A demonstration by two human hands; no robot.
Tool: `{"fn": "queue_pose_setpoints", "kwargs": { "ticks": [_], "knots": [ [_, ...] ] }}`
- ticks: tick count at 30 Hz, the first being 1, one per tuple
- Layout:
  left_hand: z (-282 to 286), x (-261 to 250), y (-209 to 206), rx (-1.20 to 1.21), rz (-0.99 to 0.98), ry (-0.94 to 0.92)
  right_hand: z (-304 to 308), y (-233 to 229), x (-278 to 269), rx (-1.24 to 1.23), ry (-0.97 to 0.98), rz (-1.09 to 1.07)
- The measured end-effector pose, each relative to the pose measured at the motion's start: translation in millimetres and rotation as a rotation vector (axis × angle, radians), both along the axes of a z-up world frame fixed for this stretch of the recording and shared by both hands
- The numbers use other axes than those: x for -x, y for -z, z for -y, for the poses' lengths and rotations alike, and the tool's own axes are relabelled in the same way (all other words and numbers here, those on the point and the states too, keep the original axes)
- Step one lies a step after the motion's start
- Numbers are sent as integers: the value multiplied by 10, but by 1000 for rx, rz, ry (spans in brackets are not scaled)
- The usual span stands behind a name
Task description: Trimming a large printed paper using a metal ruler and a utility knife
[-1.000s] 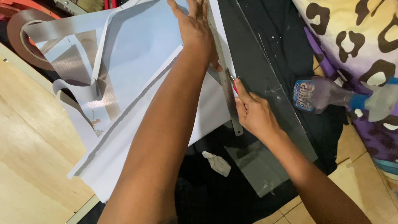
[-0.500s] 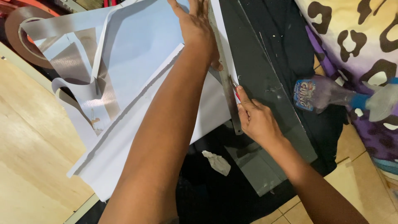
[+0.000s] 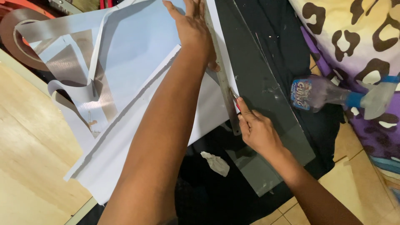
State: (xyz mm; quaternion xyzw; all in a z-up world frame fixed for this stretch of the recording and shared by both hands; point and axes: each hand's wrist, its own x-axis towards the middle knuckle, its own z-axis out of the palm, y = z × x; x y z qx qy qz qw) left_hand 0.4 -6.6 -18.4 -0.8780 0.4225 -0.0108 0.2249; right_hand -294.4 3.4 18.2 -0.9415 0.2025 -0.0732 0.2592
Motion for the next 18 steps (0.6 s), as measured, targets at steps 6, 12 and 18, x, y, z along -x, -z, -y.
{"fn": "queue_pose_setpoints", "kwargs": {
  "ticks": [6,12,18],
  "knots": [
    [3,-10,-15,2,-14,-21,-4,-16,38,-21,19,-141],
    [11,-57,-57,-41,-125,-54,-72,169,316,168,198,42],
    [-3,-60,72,31,-75,-35,89,755,812,538,412,-1]
  ]
}}
